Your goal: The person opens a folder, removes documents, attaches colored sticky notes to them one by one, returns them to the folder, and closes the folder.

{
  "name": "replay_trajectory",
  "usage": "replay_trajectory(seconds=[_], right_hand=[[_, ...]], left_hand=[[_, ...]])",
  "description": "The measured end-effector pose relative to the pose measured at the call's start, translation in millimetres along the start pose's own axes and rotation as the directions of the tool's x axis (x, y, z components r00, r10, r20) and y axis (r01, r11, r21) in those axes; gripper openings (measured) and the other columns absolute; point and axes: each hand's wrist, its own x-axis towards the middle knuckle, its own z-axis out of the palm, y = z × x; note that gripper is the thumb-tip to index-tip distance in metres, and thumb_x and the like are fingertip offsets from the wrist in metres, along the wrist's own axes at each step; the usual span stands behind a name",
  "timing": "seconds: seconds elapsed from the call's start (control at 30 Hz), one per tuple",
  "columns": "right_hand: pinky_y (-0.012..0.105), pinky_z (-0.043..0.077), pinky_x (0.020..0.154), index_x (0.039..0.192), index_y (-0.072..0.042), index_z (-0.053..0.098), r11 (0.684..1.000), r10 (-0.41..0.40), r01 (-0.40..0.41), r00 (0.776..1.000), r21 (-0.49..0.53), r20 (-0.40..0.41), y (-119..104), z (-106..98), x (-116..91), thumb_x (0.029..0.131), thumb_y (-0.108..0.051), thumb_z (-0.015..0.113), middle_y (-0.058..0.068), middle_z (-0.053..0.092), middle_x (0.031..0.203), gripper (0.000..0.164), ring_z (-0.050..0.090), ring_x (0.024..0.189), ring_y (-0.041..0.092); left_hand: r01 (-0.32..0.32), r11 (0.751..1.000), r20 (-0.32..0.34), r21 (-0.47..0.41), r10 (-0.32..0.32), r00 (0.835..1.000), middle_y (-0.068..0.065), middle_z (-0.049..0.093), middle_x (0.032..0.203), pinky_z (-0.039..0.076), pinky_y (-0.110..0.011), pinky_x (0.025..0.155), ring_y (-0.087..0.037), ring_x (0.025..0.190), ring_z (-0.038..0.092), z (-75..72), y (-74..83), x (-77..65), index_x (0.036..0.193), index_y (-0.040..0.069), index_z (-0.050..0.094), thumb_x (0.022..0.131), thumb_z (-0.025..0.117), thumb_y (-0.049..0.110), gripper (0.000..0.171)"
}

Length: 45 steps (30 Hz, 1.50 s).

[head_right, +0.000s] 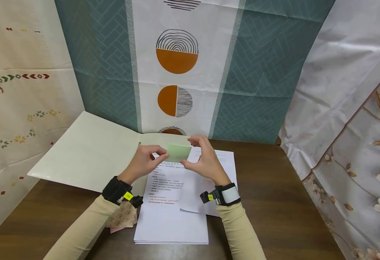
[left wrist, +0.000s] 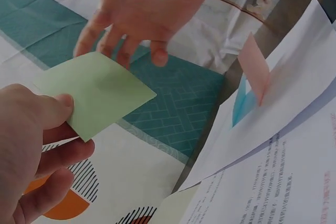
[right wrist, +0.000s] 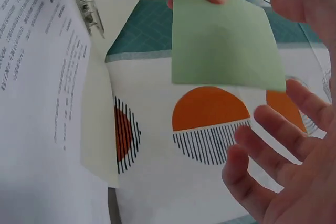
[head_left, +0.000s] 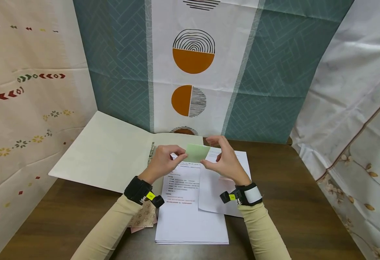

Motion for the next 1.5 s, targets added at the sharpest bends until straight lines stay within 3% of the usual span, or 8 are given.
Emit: replay_trajectory(seconds=[0.27,0.43,0.57,0.73,1.0,1.17,1.33,1.5], right_hand=[[0.026,0.055,0.081,0.150,-0.001,0.058,0.968,0.091,-0.093,0.996,0.234,0.022,7.4,-7.9,2.1,0.097,-0.004,0.081,0.029,0.069,0.139,0.057,0.068,0.128,0.045],[0.028,0.059,0.082,0.148,0.002,0.062,0.938,0.111,-0.113,0.993,0.328,0.024,8.8,-6.8,1.8,0.099,0.000,0.077,0.032,0.070,0.134,0.051,0.075,0.116,0.027],[0.024,0.058,0.073,0.131,0.005,0.073,0.939,0.127,-0.126,0.992,0.320,0.019,8.9,-3.1,2.1,0.099,0.000,0.078,0.026,0.078,0.114,0.032,0.072,0.096,0.008],[0.023,0.055,0.064,0.104,0.007,0.078,0.940,0.141,-0.138,0.990,0.313,0.015,10.1,0.8,3.6,0.099,0.001,0.079,0.022,0.080,0.099,0.008,0.068,0.077,0.008],[0.022,0.056,0.062,0.102,0.008,0.078,0.939,0.135,-0.125,0.991,0.321,-0.008,8.9,1.3,3.4,0.099,0.002,0.080,0.029,0.079,0.100,0.007,0.069,0.076,0.008],[0.022,0.056,0.061,0.105,0.011,0.078,0.933,0.154,-0.117,0.984,0.340,-0.086,11.4,-1.8,2.6,0.098,0.002,0.080,0.006,0.081,0.091,0.011,0.068,0.072,0.009],[0.022,0.056,0.060,0.103,0.007,0.079,0.864,0.236,-0.086,0.939,0.497,-0.249,15.4,-7.3,0.0,0.100,0.008,0.075,-0.010,0.076,0.079,0.005,0.062,0.061,0.010],[0.021,0.056,0.059,0.096,-0.015,0.083,0.703,0.331,0.028,0.871,0.711,-0.362,15.6,-1.8,2.4,0.104,0.008,0.067,-0.007,0.079,0.082,0.030,0.071,0.070,0.008]], left_hand=[[0.068,0.996,-0.047,-0.050,-0.070,0.996,-0.013,0.087,0.103,0.056,-0.021,0.069,-0.026,0.085,0.075,-9.9,-1.2,1.2,0.108,0.003,0.086,0.101,0.083,0.006,0.008],[0.062,0.996,-0.033,-0.062,-0.065,0.997,-0.012,0.087,0.101,0.056,-0.021,0.069,-0.024,0.084,0.072,-7.9,-1.6,0.9,0.107,0.004,0.086,0.101,0.083,0.006,0.007],[0.046,0.997,0.016,-0.062,-0.045,0.999,-0.010,0.085,0.097,0.055,-0.021,0.070,-0.021,0.085,0.071,-5.8,0.4,1.2,0.107,0.004,0.085,0.101,0.083,0.007,0.007],[0.032,0.998,0.046,-0.056,-0.029,0.999,-0.010,0.084,0.095,0.053,-0.021,0.069,-0.021,0.085,0.070,-4.8,4.8,1.0,0.107,0.004,0.085,0.100,0.084,0.008,0.008],[0.011,0.998,0.022,-0.069,-0.010,1.000,-0.011,0.085,0.096,0.054,-0.021,0.068,-0.019,0.081,0.070,-3.2,4.5,0.3,0.107,0.003,0.085,0.100,0.084,0.006,0.008],[0.008,0.995,-0.007,-0.098,-0.009,1.000,-0.013,0.088,0.106,0.057,-0.021,0.067,-0.022,0.083,0.075,-4.3,0.6,0.7,0.117,0.001,0.086,0.100,0.084,0.007,0.018],[0.036,0.991,-0.039,-0.132,-0.042,0.998,-0.013,0.089,0.113,0.058,-0.021,0.069,-0.024,0.086,0.078,-8.1,-5.1,1.8,0.122,0.002,0.085,0.098,0.087,0.008,0.025],[0.071,0.983,-0.061,-0.169,-0.083,0.995,-0.012,0.089,0.115,0.058,-0.020,0.071,-0.024,0.088,0.080,-12.0,-6.0,2.7,0.123,0.005,0.086,0.098,0.087,0.009,0.025]])
